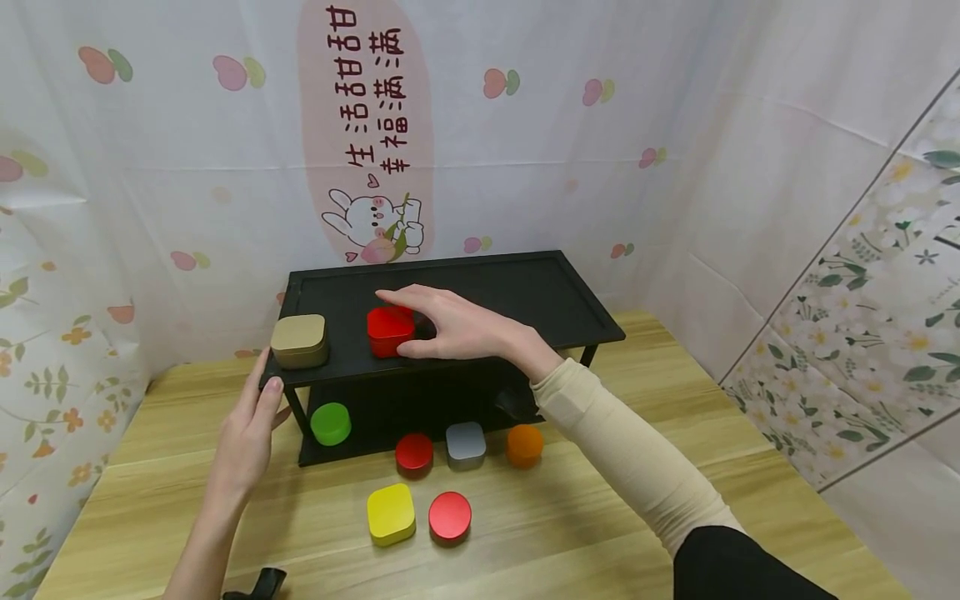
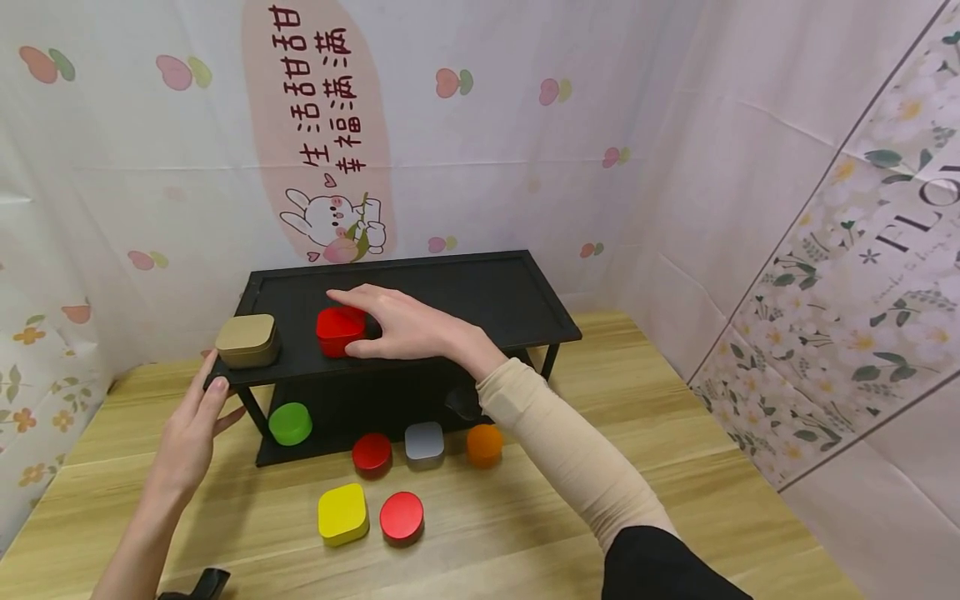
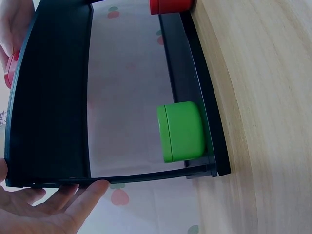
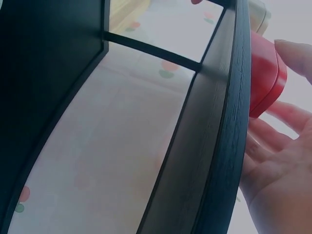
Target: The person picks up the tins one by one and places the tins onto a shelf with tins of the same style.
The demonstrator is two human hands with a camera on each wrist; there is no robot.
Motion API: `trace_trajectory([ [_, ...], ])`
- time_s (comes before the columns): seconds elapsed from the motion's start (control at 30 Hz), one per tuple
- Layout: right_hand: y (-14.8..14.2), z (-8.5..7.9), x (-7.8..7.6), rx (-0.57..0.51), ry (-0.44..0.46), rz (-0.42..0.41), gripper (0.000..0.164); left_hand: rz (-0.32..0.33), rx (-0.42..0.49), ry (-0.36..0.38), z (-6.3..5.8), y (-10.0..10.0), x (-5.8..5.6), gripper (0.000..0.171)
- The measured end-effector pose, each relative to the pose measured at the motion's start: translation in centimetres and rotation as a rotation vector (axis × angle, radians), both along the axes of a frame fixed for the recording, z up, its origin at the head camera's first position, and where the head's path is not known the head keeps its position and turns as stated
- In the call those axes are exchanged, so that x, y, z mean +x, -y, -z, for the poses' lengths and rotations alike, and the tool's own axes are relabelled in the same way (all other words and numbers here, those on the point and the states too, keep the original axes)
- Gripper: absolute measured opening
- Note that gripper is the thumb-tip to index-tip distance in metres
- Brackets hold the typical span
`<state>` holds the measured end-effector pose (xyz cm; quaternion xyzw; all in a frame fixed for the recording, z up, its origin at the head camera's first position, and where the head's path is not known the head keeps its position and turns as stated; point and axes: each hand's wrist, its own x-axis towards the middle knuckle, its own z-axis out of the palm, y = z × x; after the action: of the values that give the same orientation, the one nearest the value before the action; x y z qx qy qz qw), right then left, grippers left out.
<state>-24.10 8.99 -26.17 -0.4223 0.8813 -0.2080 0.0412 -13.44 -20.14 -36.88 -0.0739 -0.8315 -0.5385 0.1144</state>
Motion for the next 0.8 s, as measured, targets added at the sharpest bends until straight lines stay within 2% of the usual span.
trace_trajectory([
  [0.8,-2.8,0.1,2.3,-0.177,-0.033,0.020,0.073,-0.002,-0.015,0.012,-0.1,0.0,0.1,0.058],
])
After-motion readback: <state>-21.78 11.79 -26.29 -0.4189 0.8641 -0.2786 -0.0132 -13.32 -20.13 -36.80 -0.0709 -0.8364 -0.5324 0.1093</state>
